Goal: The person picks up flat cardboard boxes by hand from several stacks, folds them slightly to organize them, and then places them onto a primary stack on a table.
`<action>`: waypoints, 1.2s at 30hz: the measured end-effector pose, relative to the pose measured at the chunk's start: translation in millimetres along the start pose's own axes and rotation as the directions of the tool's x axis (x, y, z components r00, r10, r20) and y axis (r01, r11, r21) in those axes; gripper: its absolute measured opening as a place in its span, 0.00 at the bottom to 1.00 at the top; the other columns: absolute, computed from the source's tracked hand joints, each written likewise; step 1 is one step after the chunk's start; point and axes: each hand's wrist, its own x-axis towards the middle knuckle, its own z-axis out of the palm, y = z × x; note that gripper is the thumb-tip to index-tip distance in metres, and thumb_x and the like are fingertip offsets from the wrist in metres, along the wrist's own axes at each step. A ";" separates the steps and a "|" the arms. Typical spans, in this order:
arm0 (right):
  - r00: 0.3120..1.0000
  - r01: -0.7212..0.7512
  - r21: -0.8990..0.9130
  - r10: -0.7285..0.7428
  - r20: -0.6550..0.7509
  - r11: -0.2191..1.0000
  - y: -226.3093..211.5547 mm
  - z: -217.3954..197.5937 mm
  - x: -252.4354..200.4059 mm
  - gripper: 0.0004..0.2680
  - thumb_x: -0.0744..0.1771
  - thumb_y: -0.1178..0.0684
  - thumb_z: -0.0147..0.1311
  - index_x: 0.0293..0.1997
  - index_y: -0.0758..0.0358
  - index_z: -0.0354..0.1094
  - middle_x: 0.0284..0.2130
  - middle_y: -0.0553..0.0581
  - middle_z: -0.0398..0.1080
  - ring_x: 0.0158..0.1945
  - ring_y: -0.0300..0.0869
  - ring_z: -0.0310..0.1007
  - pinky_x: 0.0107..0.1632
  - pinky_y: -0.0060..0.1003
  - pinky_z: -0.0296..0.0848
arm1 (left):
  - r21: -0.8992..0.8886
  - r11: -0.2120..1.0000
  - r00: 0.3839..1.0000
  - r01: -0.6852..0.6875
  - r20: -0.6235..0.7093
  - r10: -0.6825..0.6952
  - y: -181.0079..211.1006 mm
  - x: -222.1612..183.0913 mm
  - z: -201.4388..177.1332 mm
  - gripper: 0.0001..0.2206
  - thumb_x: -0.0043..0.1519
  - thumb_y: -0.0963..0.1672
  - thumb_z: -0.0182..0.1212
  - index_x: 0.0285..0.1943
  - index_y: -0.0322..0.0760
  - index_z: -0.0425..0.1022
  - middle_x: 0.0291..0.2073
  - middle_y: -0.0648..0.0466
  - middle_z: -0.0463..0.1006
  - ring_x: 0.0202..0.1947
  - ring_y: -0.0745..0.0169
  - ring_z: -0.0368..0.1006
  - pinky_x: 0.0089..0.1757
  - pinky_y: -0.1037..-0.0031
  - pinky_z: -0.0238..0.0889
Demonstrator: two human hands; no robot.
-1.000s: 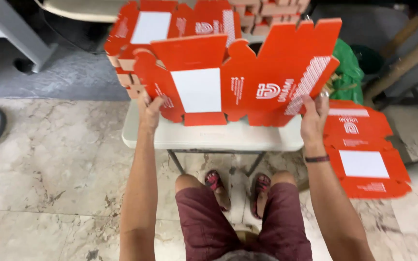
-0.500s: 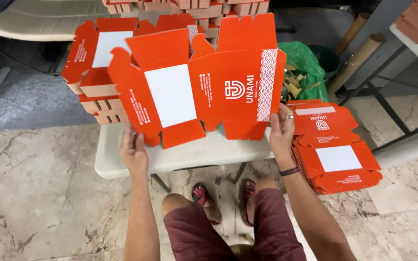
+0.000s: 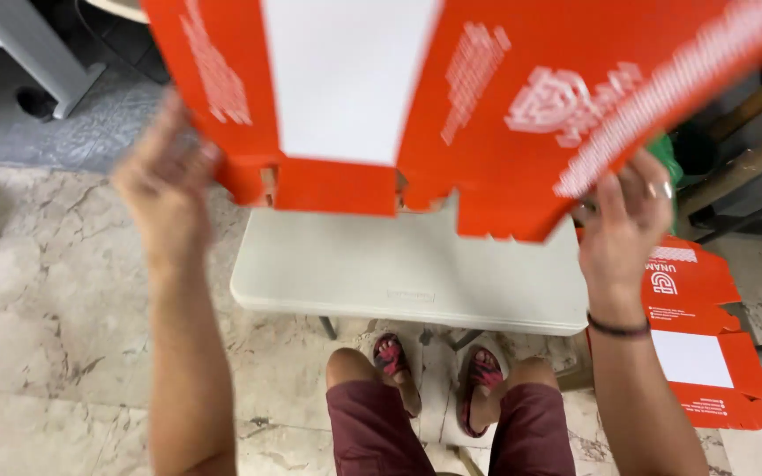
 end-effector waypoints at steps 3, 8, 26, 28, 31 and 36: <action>0.993 0.019 0.134 -0.034 0.111 0.991 7.9 52.4 57.4 0.16 0.66 0.48 0.67 0.57 0.56 0.67 0.38 0.48 0.72 0.34 0.32 0.65 0.31 0.30 0.65 | 0.085 0.993 0.987 -0.082 0.144 0.070 8.5 74.1 -6.9 0.30 0.59 0.29 0.50 0.73 0.30 0.68 0.61 0.47 0.76 0.62 0.53 0.74 0.55 0.63 0.77; 0.972 -0.227 0.038 0.224 0.074 0.973 47.0 109.9 115.7 0.06 0.67 0.64 0.53 0.43 0.57 0.67 0.31 0.51 0.75 0.24 0.38 0.71 0.22 0.33 0.68 | 0.134 0.926 0.936 0.352 -0.053 -0.348 -46.3 141.3 -24.3 0.12 0.60 0.32 0.50 0.40 0.40 0.72 0.34 0.61 0.75 0.26 0.72 0.61 0.23 0.77 0.42; 0.849 -0.278 -0.773 0.523 0.080 0.570 85.2 99.2 116.2 0.08 0.70 0.48 0.59 0.52 0.55 0.73 0.31 0.49 0.74 0.20 0.34 0.67 0.19 0.29 0.66 | 0.793 0.473 0.824 0.384 -0.063 -0.563 -162.5 112.7 -66.0 0.23 0.57 0.45 0.47 0.62 0.47 0.77 0.52 0.54 0.82 0.51 0.62 0.77 0.47 0.70 0.68; 0.845 -0.283 -0.782 0.530 0.072 0.556 82.8 85.3 112.6 0.08 0.72 0.47 0.61 0.54 0.56 0.74 0.33 0.51 0.75 0.20 0.33 0.69 0.18 0.26 0.67 | 0.758 0.567 0.899 0.321 -0.057 -0.433 -140.8 101.1 -71.3 0.24 0.58 0.45 0.50 0.65 0.39 0.74 0.50 0.52 0.84 0.49 0.67 0.79 0.46 0.74 0.70; 0.884 -0.069 -0.730 0.381 0.271 0.680 68.2 70.1 103.7 0.11 0.77 0.50 0.56 0.40 0.63 0.69 0.30 0.53 0.73 0.19 0.37 0.67 0.17 0.31 0.62 | 0.687 0.541 0.710 0.485 0.052 -0.703 -49.4 89.9 -51.4 0.24 0.62 0.39 0.52 0.70 0.32 0.64 0.66 0.47 0.72 0.50 0.58 0.78 0.38 0.72 0.78; 0.754 -0.004 -0.796 0.525 0.396 0.605 34.5 85.6 67.4 0.13 0.65 0.52 0.69 0.48 0.68 0.72 0.32 0.58 0.74 0.31 0.38 0.71 0.29 0.35 0.77 | 0.669 0.549 0.697 0.500 0.065 -0.714 -70.4 76.3 -68.0 0.18 0.59 0.46 0.72 0.55 0.34 0.77 0.41 0.55 0.85 0.41 0.69 0.81 0.32 0.77 0.73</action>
